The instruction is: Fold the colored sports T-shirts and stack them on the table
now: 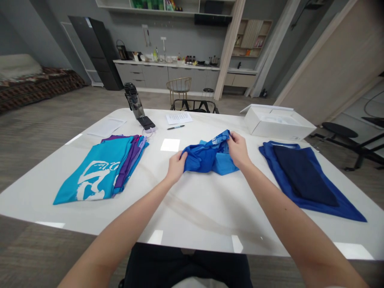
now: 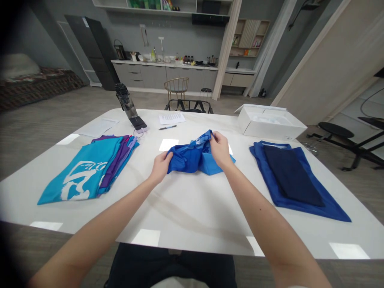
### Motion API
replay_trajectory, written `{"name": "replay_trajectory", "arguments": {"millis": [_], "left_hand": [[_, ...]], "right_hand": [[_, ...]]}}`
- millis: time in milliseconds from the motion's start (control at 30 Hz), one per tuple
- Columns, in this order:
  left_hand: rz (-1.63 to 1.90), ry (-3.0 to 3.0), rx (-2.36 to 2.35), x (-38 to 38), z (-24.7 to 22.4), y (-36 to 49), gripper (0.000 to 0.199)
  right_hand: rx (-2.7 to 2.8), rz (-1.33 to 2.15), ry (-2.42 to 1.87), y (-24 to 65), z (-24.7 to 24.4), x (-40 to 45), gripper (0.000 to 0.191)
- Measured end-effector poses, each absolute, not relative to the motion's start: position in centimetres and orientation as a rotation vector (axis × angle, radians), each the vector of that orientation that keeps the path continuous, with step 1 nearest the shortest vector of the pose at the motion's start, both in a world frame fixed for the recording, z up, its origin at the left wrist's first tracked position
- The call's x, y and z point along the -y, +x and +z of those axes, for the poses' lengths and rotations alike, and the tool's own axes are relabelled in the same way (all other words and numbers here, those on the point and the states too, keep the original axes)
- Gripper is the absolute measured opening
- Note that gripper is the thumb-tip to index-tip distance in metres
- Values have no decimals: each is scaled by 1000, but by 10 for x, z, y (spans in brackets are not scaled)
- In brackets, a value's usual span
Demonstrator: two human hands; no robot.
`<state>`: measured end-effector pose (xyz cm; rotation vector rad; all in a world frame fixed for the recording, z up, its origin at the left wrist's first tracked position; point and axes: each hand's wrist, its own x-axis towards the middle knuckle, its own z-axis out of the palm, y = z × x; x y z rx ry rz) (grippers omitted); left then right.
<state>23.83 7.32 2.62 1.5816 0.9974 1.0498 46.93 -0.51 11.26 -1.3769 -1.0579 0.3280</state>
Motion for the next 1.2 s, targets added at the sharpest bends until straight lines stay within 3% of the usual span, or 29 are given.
{"name": "replay_trajectory", "arguments": {"millis": [100,267,367,500,567,733,867,933,1033,1200], "left_hand": [[1193,1115,-927,-104,35,226,34],[1006,785,-696,-126,59,212,31],[825,823,-599,-116,74,217,27],[642,909,-516,-94,85,232,30],[618,929,-500,-87,87,236,36],[795,898,-526,-77,77,233,60],[967,1133,-668,-53,51,238,92],[1058,1359,-930,-36,37,247,99],[1125,1697,-1195,-15,22,260,84],[1133,1898,-1229,-20,17,270,25]], "right_hand": [[965,509,-1318,500,109,20,38],[1263,1247,-1524,524,96,41,53],[1443,1023,-1569,502,90,34,45],[1598,649,-1424,452,90,5,87],[1716,627,-1303,435,92,-11,76],[1710,361,-1291,433,96,-39,13],[1563,195,-1424,437,98,-48,12],[1461,200,-1478,433,100,-49,17],[1315,201,-1564,420,103,-48,27],[1196,198,-1606,411,113,-42,31]]}}
